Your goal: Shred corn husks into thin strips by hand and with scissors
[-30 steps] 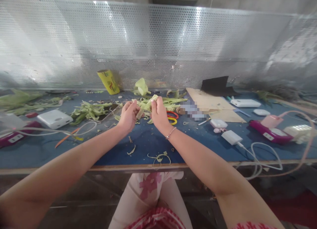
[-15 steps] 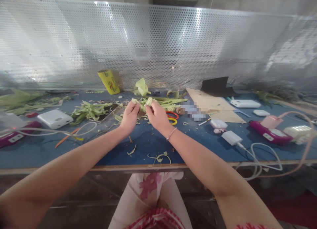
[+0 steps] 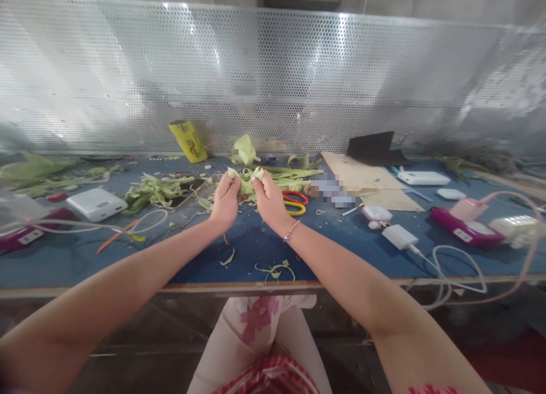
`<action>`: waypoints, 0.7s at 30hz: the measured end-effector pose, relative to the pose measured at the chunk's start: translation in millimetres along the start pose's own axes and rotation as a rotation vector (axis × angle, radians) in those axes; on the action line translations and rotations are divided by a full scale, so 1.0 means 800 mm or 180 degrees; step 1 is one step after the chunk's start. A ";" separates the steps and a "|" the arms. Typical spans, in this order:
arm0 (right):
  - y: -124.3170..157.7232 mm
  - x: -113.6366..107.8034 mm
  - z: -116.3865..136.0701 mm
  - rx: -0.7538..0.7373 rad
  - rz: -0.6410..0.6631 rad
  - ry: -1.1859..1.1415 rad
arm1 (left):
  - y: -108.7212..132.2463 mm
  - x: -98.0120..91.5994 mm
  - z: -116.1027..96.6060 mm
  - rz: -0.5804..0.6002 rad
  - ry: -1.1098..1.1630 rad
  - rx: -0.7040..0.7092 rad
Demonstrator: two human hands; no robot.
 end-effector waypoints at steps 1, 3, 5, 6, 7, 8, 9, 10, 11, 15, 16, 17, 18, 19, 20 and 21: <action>0.000 0.000 0.001 -0.0005 -0.0014 -0.0029 | 0.001 0.000 -0.001 -0.0033 0.0047 -0.0007; 0.000 0.000 0.004 -0.0011 -0.0039 -0.0060 | 0.002 0.000 -0.002 -0.0099 0.0111 0.0011; -0.001 0.000 0.005 0.0016 -0.0065 -0.0085 | 0.003 0.001 -0.002 -0.0159 0.0110 0.0084; -0.001 0.001 0.004 0.0045 -0.0080 -0.0115 | 0.004 0.001 -0.002 -0.0182 0.0079 0.0131; -0.001 0.001 0.004 0.0083 -0.0102 -0.0165 | 0.004 0.001 -0.002 -0.0208 0.0032 0.0180; -0.001 0.001 0.003 0.0133 -0.0128 -0.0225 | 0.005 0.000 -0.003 -0.0233 -0.0031 0.0222; -0.001 0.001 0.002 0.0187 -0.0162 -0.0282 | 0.005 0.000 -0.003 -0.0264 -0.0108 0.0258; -0.001 0.001 0.001 0.0232 -0.0197 -0.0328 | 0.005 -0.001 -0.004 -0.0297 -0.0193 0.0288; -0.001 0.001 0.000 0.0273 -0.0231 -0.0360 | 0.005 -0.001 -0.005 -0.0322 -0.0283 0.0316; 0.000 -0.002 -0.002 0.0392 -0.0363 -0.0419 | 0.006 -0.002 -0.010 -0.0378 -0.0516 0.0393; 0.001 -0.002 -0.003 0.0418 -0.0396 -0.0425 | 0.006 -0.002 -0.010 -0.0380 -0.0540 0.0402; 0.001 -0.003 -0.004 0.0438 -0.0427 -0.0432 | 0.006 -0.002 -0.011 -0.0387 -0.0558 0.0411; 0.001 -0.003 -0.005 0.0458 -0.0443 -0.0452 | 0.006 -0.002 -0.011 -0.0397 -0.0572 0.0417; 0.002 -0.002 -0.007 0.0486 -0.0445 -0.0490 | 0.006 -0.001 -0.010 -0.0403 -0.0581 0.0422; 0.002 -0.001 -0.009 0.0523 -0.0436 -0.0548 | 0.005 -0.001 -0.010 -0.0409 -0.0579 0.0421; 0.003 0.000 -0.011 0.0564 -0.0418 -0.0614 | 0.005 -0.001 -0.009 -0.0409 -0.0571 0.0414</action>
Point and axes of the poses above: each hand's wrist, its own y-axis away from the middle knuckle, its own x-axis out of the palm, z = x × y, the point moved 6 cm from there along -y, towards the middle knuckle, and after that the axes turned 2 degrees about -x, right-handed, at the moved point
